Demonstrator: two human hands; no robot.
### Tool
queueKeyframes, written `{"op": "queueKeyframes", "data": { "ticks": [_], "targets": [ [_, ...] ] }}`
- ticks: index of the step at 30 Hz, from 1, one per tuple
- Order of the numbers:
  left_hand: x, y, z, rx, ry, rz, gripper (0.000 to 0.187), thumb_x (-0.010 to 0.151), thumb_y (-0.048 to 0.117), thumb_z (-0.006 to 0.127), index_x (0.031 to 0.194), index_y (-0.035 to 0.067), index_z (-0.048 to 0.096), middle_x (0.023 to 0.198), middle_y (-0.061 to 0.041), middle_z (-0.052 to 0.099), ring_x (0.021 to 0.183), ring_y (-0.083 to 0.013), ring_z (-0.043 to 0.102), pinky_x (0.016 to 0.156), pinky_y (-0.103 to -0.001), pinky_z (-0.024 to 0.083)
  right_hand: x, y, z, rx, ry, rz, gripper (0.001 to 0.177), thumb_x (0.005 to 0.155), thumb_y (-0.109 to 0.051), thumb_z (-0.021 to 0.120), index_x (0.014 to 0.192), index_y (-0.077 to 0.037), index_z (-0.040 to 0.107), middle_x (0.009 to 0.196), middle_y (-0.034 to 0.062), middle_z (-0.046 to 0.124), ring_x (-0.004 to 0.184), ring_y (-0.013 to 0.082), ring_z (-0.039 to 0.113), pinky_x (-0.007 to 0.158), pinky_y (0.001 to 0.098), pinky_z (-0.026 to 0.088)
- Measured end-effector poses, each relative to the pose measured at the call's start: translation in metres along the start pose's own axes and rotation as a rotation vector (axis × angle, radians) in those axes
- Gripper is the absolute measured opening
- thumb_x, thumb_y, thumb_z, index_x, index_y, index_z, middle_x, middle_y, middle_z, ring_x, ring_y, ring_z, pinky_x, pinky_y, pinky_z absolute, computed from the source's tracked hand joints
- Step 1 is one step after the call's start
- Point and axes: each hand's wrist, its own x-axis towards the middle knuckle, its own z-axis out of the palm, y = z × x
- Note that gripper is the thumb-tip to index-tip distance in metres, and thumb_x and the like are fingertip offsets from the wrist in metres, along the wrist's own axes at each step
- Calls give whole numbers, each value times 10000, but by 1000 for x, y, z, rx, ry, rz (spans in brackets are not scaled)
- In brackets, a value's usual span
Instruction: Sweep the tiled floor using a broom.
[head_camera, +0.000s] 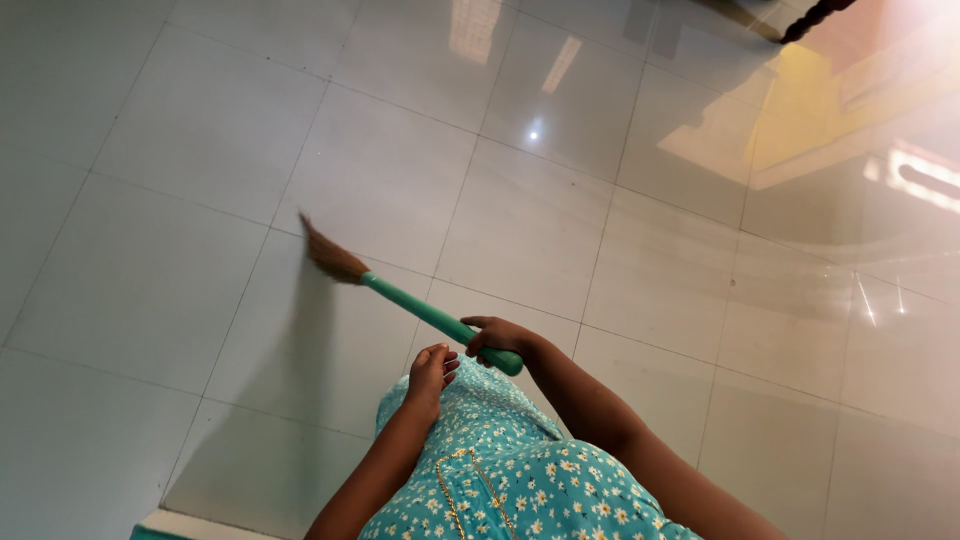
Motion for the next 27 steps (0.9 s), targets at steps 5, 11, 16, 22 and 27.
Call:
{"op": "queueKeyframes", "data": {
  "ticks": [5, 11, 16, 22, 27],
  "targets": [
    [13, 5, 5, 7, -27, -18, 299, 982, 319, 591, 1186, 101, 612, 1073, -58, 683, 962, -170, 659, 816, -315, 526, -23, 14, -12, 64, 71, -5, 876, 779, -12, 719, 1580, -124, 382, 991, 207, 699, 646, 213, 669, 556, 334, 580],
    [35, 5, -2, 66, -57, -64, 284, 973, 302, 611, 1172, 99, 618, 1055, -59, 692, 931, -168, 660, 800, -313, 527, -14, 31, -38, 304, 276, -58, 900, 786, 5, 739, 1586, -148, 355, 1065, 185, 664, 663, 205, 656, 564, 345, 586],
    [63, 32, -21, 30, -78, -28, 273, 967, 301, 621, 1158, 105, 604, 1050, -46, 691, 923, -150, 669, 794, -306, 532, 22, 28, -70, 550, 351, -159, 903, 803, 20, 691, 1582, -97, 251, 1010, 214, 653, 627, 210, 635, 520, 336, 570],
    [80, 81, -40, 86, -34, -14, 269, 964, 304, 630, 1151, 111, 632, 1042, -44, 691, 911, -150, 662, 777, -302, 533, 76, -9, -67, 746, 398, -109, 918, 808, 63, 687, 1545, -71, 156, 887, 183, 566, 628, 237, 604, 505, 362, 544],
    [90, 106, -57, 35, -10, -32, 262, 968, 305, 611, 1141, 108, 619, 1031, -50, 692, 907, -160, 669, 759, -301, 537, 99, -59, -17, 463, 314, -45, 983, 782, 74, 711, 1571, -88, 148, 1010, 228, 630, 681, 249, 674, 562, 367, 597]
  ]
}}
